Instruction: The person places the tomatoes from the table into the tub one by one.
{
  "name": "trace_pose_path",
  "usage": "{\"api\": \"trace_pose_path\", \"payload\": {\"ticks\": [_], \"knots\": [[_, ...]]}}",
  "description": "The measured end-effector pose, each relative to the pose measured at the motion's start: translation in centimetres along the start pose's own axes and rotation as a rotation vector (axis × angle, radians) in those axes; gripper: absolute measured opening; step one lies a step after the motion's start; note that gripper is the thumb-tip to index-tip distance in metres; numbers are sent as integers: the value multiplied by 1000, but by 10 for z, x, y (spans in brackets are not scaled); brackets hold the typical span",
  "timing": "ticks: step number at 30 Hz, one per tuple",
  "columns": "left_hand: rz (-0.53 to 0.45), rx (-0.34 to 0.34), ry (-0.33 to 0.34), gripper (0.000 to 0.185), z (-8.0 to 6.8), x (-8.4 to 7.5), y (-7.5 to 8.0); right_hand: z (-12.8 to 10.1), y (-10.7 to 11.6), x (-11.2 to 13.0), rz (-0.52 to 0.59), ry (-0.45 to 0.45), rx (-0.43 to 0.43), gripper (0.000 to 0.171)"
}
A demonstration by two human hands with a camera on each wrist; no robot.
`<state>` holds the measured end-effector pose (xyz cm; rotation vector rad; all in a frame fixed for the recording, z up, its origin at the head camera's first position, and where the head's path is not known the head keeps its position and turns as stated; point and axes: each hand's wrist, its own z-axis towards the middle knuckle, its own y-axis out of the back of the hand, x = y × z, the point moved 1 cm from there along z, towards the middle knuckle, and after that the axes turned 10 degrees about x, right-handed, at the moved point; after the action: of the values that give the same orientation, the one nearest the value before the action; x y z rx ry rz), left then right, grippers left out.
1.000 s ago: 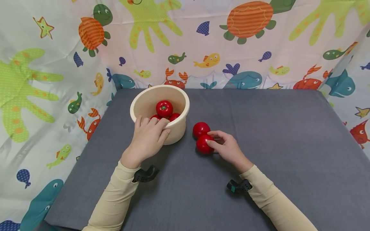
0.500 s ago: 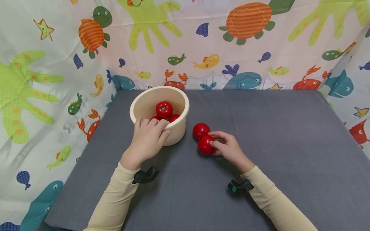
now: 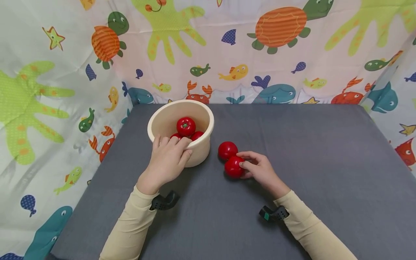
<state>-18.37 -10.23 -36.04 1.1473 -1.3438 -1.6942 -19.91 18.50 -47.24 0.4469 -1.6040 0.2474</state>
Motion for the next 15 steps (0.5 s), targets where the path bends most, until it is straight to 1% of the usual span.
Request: {"api": "trace_pose_path", "payload": {"ticks": [9,15], "knots": [[-2,-12,-11,25,0,0,0,-2,5,1,27,6,21,39],[7,-14,-6,25,1,1,-1,-6,15,13,11,19,27,38]]}}
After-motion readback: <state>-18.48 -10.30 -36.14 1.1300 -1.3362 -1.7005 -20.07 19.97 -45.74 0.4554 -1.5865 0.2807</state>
